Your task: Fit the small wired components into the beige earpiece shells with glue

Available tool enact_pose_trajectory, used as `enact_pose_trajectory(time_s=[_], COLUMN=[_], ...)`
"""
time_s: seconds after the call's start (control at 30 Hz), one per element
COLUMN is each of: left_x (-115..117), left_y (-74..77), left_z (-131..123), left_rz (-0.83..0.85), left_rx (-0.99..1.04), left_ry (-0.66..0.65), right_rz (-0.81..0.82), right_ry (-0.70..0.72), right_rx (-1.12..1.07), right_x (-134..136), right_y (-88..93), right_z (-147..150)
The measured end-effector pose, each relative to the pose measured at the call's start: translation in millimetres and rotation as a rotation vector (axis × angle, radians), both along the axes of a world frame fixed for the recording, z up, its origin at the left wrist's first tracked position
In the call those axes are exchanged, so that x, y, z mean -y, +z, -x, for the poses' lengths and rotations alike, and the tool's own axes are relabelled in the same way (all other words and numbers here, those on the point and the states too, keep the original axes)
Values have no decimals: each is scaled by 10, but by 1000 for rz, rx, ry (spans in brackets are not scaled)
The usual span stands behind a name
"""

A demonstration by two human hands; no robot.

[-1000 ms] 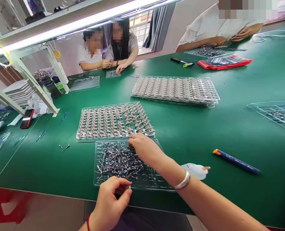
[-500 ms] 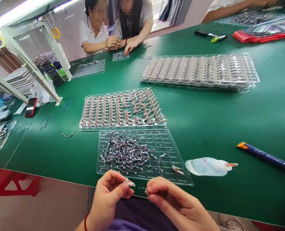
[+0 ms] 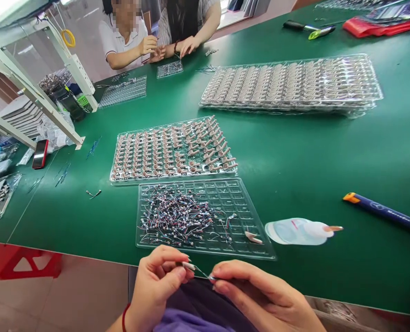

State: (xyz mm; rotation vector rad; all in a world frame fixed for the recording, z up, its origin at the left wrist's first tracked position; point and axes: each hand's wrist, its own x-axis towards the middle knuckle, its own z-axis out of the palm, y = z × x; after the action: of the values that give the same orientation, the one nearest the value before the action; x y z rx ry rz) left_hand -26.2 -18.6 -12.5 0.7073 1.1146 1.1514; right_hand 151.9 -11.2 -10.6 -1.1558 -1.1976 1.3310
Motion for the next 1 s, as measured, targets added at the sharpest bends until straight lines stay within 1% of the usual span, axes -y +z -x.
enact_pose_trajectory(time_s=[0.07, 0.1, 0.2, 0.3, 0.43, 0.5, 0.6, 0.67, 0.77, 0.83, 1.0], left_x=[-2, -4, -5, -4, 0, 6, 20, 30, 29, 15, -14], left_y=[11, 22, 62, 97, 131, 144, 149, 135, 92, 62, 52], left_z=[-5, -12, -40, -64, -73, -69, -46, -18, 35, 57, 15], left_rz=[-21, -33, -78, -137, -232, -272, -294, -285, -254, -212, 40], left_rx=[-83, -118, -201, -264, -359, -399, -452, -470, -407, -323, -84], left_ry=[-89, -114, -112, -96, -86, -93, -144, -163, -96, -36, 28], right_rz=[-86, -126, -192, -137, 47, 103, 101, 70, -3, -67, -223], right_ry=[44, 77, 168, 195, 218, 256, 351, 387, 352, 296, 187], right_rx=[9, 8, 15, 50, 72, 64, 80, 149, 259, 267, 197], right_x=[-21, -35, -68, -62, -29, -33, -76, -117, -161, -164, -93], right_y=[-28, -37, -35, -15, -21, -32, -19, 19, 90, 121, 100], right_z=[-17, -24, -36, -39, -43, -54, -90, -125, -176, -197, -206])
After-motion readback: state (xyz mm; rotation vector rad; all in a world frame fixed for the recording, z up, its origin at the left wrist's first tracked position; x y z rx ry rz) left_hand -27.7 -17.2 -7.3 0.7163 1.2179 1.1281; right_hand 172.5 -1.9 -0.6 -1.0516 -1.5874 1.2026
